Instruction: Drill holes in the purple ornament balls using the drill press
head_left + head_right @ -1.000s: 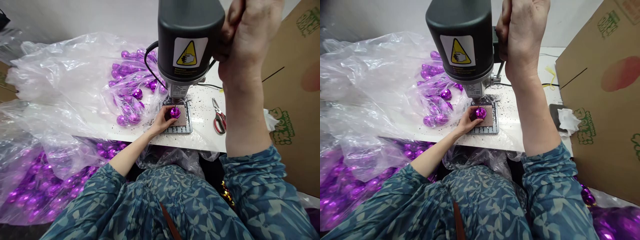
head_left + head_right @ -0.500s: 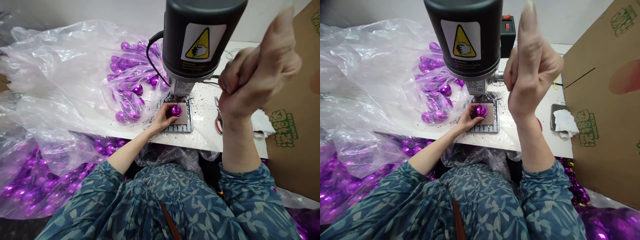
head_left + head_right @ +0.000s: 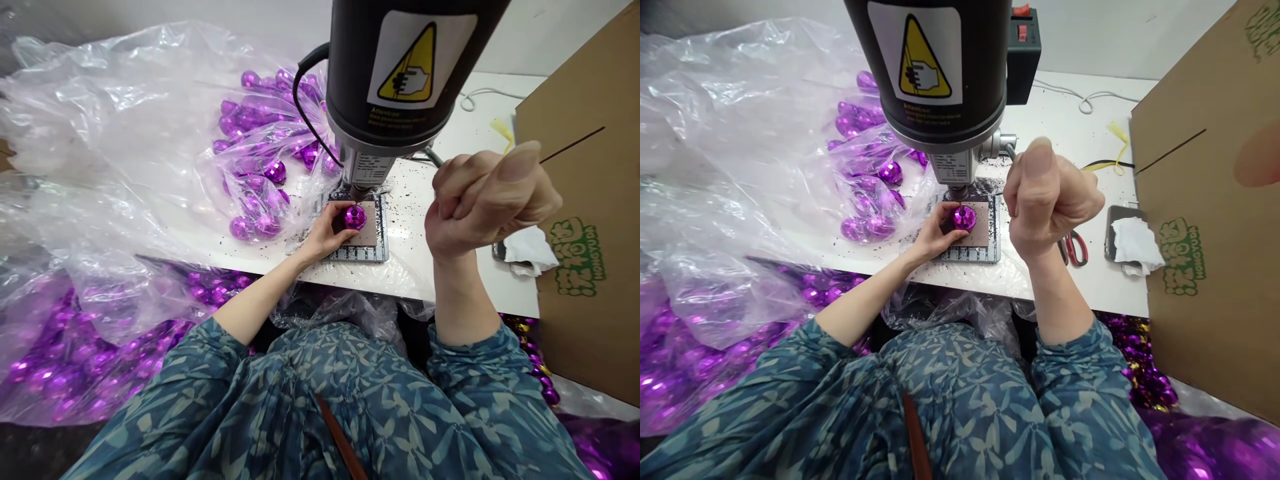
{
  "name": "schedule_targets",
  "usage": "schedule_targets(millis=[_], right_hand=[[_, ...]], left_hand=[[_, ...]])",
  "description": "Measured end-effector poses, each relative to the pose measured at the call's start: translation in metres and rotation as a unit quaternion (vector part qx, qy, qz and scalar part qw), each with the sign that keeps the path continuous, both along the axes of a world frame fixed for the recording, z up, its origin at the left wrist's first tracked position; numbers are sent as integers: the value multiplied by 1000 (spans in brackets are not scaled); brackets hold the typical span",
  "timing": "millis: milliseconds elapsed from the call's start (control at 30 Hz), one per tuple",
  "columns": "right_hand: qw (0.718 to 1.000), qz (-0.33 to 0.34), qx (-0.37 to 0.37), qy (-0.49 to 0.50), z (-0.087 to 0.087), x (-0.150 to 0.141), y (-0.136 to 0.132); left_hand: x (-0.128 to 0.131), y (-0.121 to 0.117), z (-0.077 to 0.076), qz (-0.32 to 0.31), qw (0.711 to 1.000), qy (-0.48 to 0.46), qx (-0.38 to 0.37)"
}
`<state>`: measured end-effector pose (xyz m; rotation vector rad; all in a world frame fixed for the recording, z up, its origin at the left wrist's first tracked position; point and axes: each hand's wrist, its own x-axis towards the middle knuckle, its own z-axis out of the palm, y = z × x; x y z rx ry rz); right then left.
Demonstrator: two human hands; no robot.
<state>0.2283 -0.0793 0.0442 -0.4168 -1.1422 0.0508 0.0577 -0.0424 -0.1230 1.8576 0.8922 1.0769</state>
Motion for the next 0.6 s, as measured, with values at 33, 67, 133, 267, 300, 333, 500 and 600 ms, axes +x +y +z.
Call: schedule_targets(millis=[33,67,133,267,300,333,500,600], right_hand=[[1000,15,20,-7,-3,1,1],[999,28,39,-18,-5,1,1],[997,42,60,-32,-10,3,2],[996,21,73,-46,-18,6,9],[995,18,88,-52,-21,7,11],[992,19,108,-62,-24,8,14],[984,30,147,-100,-35,8,15],[995,21,90,-44,-17,1,7]], left_hand=[[0,0,0,1,1000,0,-1],[0,0,-1,1,1000,-1,-2],[0,1,-1,2,1000,-3,-2],[0,2,-3,0,1000,-8,-8],[1,2,-3,0,1000,-10,-10],[1,2,-3,2,1000,-14,-10],[1,1,-2,-19,999,-28,-14],[3,2,-1,-15,999,-27,-16]])
